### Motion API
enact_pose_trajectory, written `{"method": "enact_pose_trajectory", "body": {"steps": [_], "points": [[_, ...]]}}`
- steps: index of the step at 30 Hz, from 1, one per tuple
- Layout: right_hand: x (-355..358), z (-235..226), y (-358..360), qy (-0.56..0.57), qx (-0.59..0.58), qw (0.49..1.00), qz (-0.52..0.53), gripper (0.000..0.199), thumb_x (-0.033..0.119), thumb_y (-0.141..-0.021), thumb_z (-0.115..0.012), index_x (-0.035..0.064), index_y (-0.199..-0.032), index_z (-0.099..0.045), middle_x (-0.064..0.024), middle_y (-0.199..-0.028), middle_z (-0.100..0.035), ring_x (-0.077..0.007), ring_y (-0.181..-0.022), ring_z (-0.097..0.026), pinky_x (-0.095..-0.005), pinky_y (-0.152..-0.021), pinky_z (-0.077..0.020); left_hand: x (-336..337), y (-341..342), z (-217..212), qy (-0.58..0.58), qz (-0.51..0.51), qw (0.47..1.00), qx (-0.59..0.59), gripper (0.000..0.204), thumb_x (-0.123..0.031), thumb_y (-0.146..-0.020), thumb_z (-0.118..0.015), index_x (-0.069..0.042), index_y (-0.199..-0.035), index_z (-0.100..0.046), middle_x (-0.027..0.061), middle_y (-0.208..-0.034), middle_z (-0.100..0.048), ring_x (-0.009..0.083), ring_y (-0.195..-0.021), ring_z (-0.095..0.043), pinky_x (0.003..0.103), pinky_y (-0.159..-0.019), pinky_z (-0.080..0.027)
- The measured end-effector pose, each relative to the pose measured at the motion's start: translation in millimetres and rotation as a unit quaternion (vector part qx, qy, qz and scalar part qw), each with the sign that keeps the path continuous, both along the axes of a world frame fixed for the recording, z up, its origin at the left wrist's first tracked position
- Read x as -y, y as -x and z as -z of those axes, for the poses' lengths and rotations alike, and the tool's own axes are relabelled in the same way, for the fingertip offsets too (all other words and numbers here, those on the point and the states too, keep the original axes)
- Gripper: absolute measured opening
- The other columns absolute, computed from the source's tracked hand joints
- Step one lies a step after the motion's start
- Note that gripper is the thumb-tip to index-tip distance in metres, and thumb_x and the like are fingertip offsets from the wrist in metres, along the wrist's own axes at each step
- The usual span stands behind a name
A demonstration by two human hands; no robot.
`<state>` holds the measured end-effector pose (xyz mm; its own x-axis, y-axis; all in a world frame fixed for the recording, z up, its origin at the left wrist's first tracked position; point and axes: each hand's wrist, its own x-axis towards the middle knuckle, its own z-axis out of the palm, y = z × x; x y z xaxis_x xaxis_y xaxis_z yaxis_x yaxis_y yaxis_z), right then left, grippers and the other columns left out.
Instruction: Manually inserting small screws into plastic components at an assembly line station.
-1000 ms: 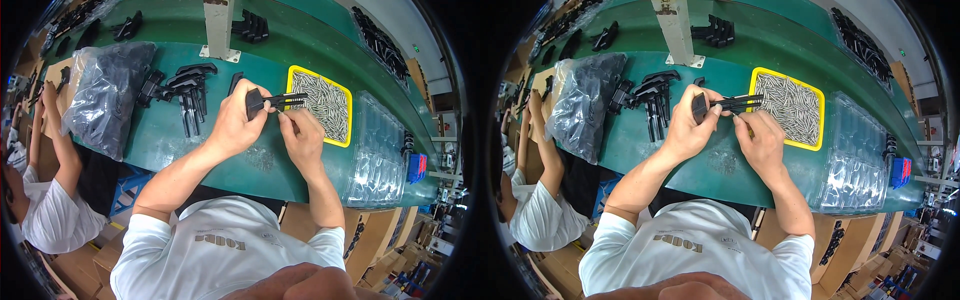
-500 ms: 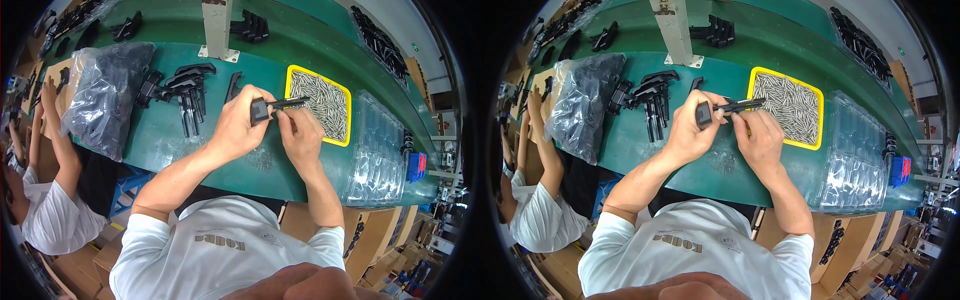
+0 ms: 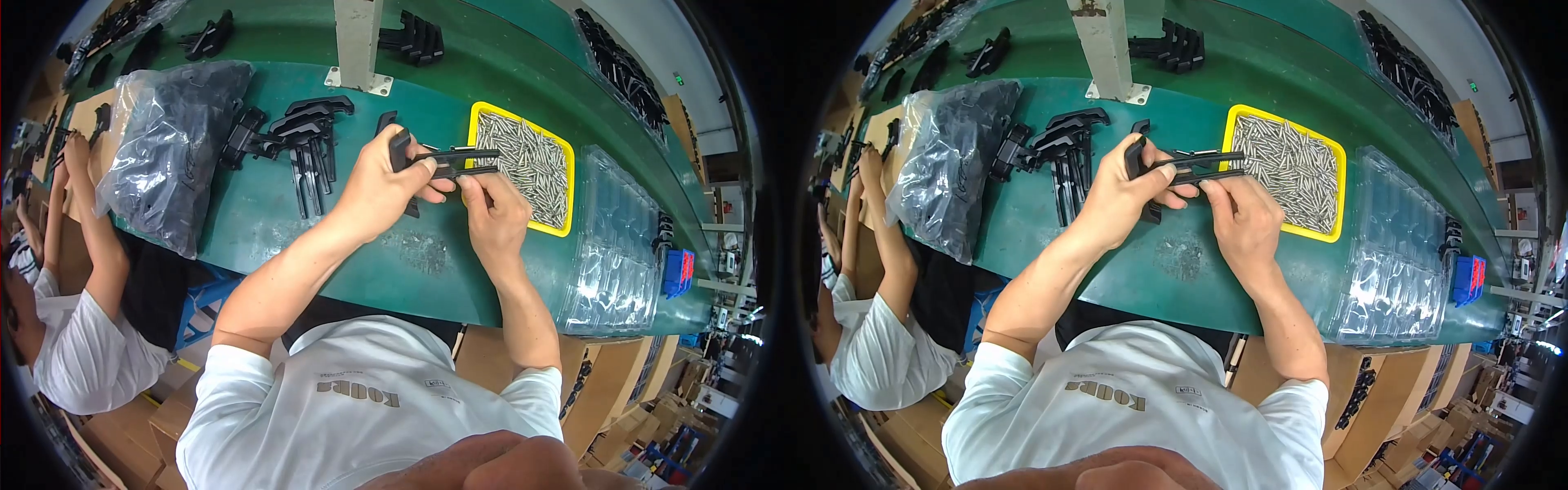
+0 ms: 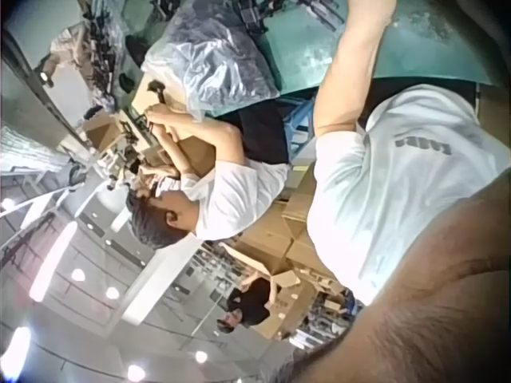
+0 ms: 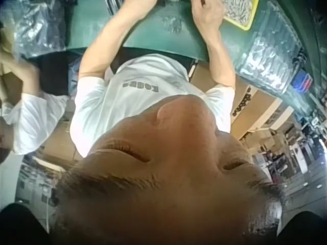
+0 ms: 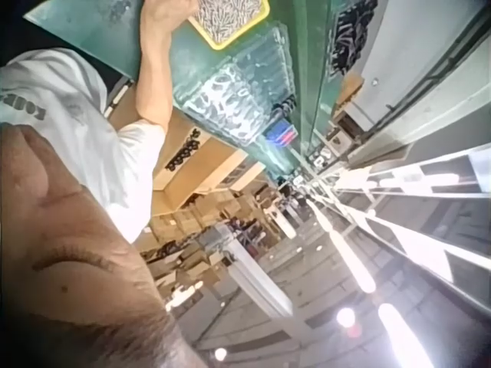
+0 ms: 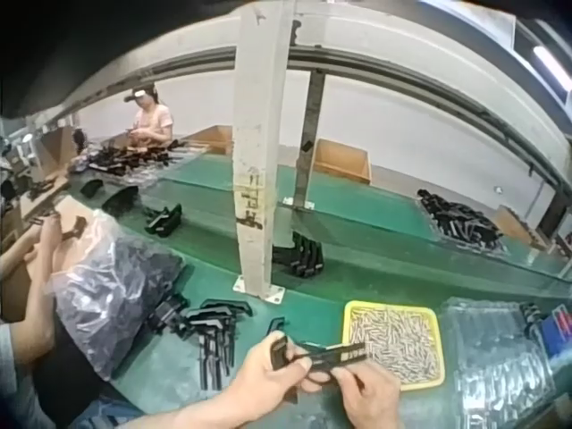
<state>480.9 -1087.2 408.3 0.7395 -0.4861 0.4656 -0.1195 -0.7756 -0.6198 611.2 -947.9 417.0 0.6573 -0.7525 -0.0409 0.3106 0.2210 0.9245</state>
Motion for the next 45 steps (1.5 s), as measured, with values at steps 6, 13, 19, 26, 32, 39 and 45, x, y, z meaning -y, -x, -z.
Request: {"method": "enact_pose_trajectory", "body": {"steps": [6, 13, 19, 26, 32, 39, 45], "points": [[-2.7, -19.4, -6.3, -0.215, 0.010, 0.976, 0.003, 0.014, 0.004, -0.090, -0.076, -0.0004, -0.103, -0.075, -0.0050, -0.081, -0.068, -0.0138, -0.068, -0.057, -0.0271, -0.061, -0.0477, -1.4, -9.4, 2.2, -0.002, 0.041, 0.998, -0.055, 0.019, 0.002, -0.099, -0.061, -0.001, -0.107, -0.044, 0.0190, -0.103, -0.065, 0.0249, -0.085, -0.076, 0.028, -0.069, -0.062], [25.1, -35.0, -9.7, -0.306, -0.045, 0.950, -0.031, 0.025, 0.003, -0.094, -0.071, 0.0000, -0.118, -0.075, -0.0081, -0.098, -0.075, -0.0134, -0.078, -0.064, -0.0250, -0.071, -0.0529, -11.7, -20.8, -4.3, -0.067, -0.078, 0.960, 0.262, 0.035, -0.013, -0.100, -0.065, 0.003, -0.127, -0.049, 0.0221, -0.112, -0.064, 0.0258, -0.101, -0.071, 0.039, -0.081, -0.060], [38.9, -31.2, -27.5, -0.233, -0.145, 0.961, 0.043, 0.023, 0.011, -0.096, -0.069, -0.0012, -0.114, -0.076, -0.0097, -0.099, -0.076, -0.0166, -0.077, -0.067, -0.0278, -0.071, -0.0544, -64.9, -62.4, -7.0, -0.215, -0.292, 0.639, 0.678, 0.036, -0.015, -0.087, -0.075, -0.007, -0.120, -0.063, 0.0107, -0.115, -0.064, 0.0265, -0.101, -0.059, 0.036, -0.088, -0.049], [23.9, -11.1, -57.4, -0.001, -0.185, 0.983, -0.009, 0.021, 0.019, -0.093, -0.072, 0.0008, -0.102, -0.077, -0.0086, -0.090, -0.071, -0.0235, -0.079, -0.063, -0.0347, -0.075, -0.0526, -99.9, -89.8, 21.7, -0.277, -0.255, 0.582, 0.720, 0.022, -0.013, -0.085, -0.074, -0.011, -0.106, -0.067, 0.0054, -0.102, -0.061, 0.0260, -0.091, -0.056, 0.035, -0.083, -0.046], [16.5, 11.9, -63.7, 0.214, -0.077, 0.973, -0.046, 0.014, 0.019, -0.087, -0.075, 0.0065, -0.092, -0.075, -0.0083, -0.091, -0.064, -0.0297, -0.086, -0.059, -0.0387, -0.081, -0.0498, -100.3, -99.0, 22.2, -0.211, -0.281, 0.592, 0.726, 0.014, -0.009, -0.084, -0.073, -0.009, -0.098, -0.070, 0.0050, -0.099, -0.065, 0.0261, -0.088, -0.059, 0.036, -0.078, -0.049], [55.1, -23.9, 1.0, 0.149, -0.146, 0.978, 0.012, 0.024, 0.018, -0.093, -0.072, 0.0016, -0.110, -0.075, -0.0141, -0.102, -0.072, -0.0329, -0.095, -0.064, -0.0407, -0.090, -0.0512, -90.3, -99.2, 29.6, -0.226, -0.310, 0.610, 0.694, 0.018, -0.012, -0.087, -0.070, -0.010, -0.105, -0.066, 0.0071, -0.110, -0.064, 0.0262, -0.096, -0.062, 0.035, -0.080, -0.052], [73.9, -13.5, 18.5, 0.190, -0.228, 0.955, 0.002, 0.023, 0.015, -0.091, -0.072, 0.0001, -0.109, -0.073, -0.0144, -0.103, -0.072, -0.0333, -0.097, -0.064, -0.0406, -0.092, -0.0508, -72.3, -89.1, 1.8, -0.061, -0.388, 0.606, 0.691, 0.014, -0.009, -0.090, -0.067, -0.007, -0.104, -0.063, 0.0091, -0.103, -0.068, 0.0279, -0.089, -0.066, 0.039, -0.078, -0.053]]}}
